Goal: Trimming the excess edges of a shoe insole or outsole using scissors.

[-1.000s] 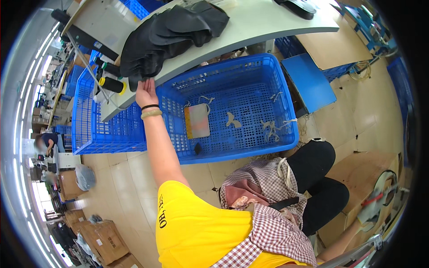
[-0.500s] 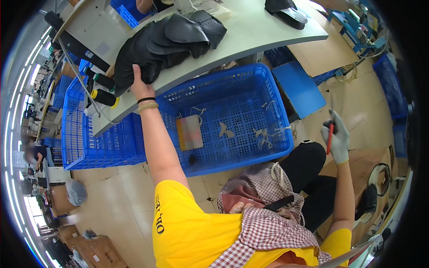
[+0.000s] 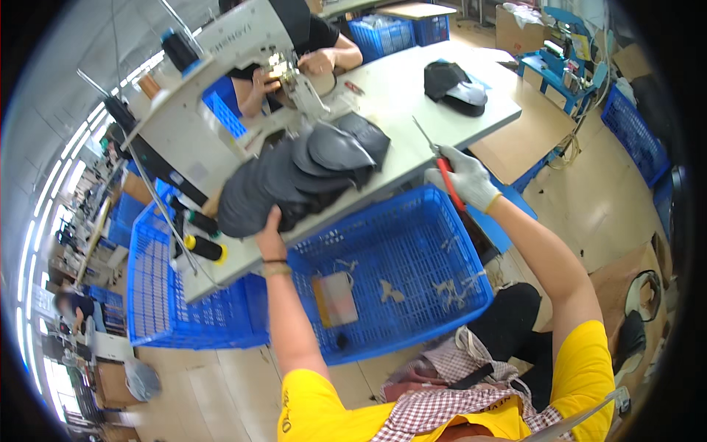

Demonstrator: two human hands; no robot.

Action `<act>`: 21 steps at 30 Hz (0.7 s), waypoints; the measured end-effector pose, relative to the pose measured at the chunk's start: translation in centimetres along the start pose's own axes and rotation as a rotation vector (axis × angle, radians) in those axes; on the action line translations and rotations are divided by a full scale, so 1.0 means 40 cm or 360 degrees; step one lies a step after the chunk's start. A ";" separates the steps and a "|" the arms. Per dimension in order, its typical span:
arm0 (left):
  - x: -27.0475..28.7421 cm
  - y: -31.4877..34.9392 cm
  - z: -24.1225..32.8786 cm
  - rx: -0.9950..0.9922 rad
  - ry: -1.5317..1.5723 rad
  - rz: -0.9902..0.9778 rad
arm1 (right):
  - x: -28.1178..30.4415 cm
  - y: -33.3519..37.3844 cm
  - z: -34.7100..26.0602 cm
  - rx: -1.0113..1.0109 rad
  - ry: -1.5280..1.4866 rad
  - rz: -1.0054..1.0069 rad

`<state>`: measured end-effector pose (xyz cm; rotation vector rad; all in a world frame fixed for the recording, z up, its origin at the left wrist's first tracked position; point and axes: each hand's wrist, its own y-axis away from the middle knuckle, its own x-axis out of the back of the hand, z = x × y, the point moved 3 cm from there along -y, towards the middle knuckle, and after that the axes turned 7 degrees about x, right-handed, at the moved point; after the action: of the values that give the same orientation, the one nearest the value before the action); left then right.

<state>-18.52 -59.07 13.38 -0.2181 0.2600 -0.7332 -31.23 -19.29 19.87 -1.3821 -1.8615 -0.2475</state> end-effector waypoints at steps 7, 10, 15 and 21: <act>-0.049 0.039 -0.058 0.0666 0.0760 -0.0224 | -0.093 -0.263 -0.035 0.0044 -0.0420 0.0117; -0.080 0.019 -0.071 0.0777 0.0798 -0.0194 | -0.134 -0.297 -0.058 0.0046 -0.0360 -0.0024; -0.141 0.083 -0.026 0.0352 0.0329 -0.0276 | -0.207 -0.168 -0.092 0.0103 -0.0369 -0.0074; -0.086 0.310 0.091 -0.0022 -0.0222 -0.0293 | -0.225 -0.027 -0.050 0.0023 -0.0800 0.0059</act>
<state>-12.07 -47.38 13.85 -0.3080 0.1130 -0.8943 -30.37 -27.35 15.36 -1.5687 -2.2283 0.1490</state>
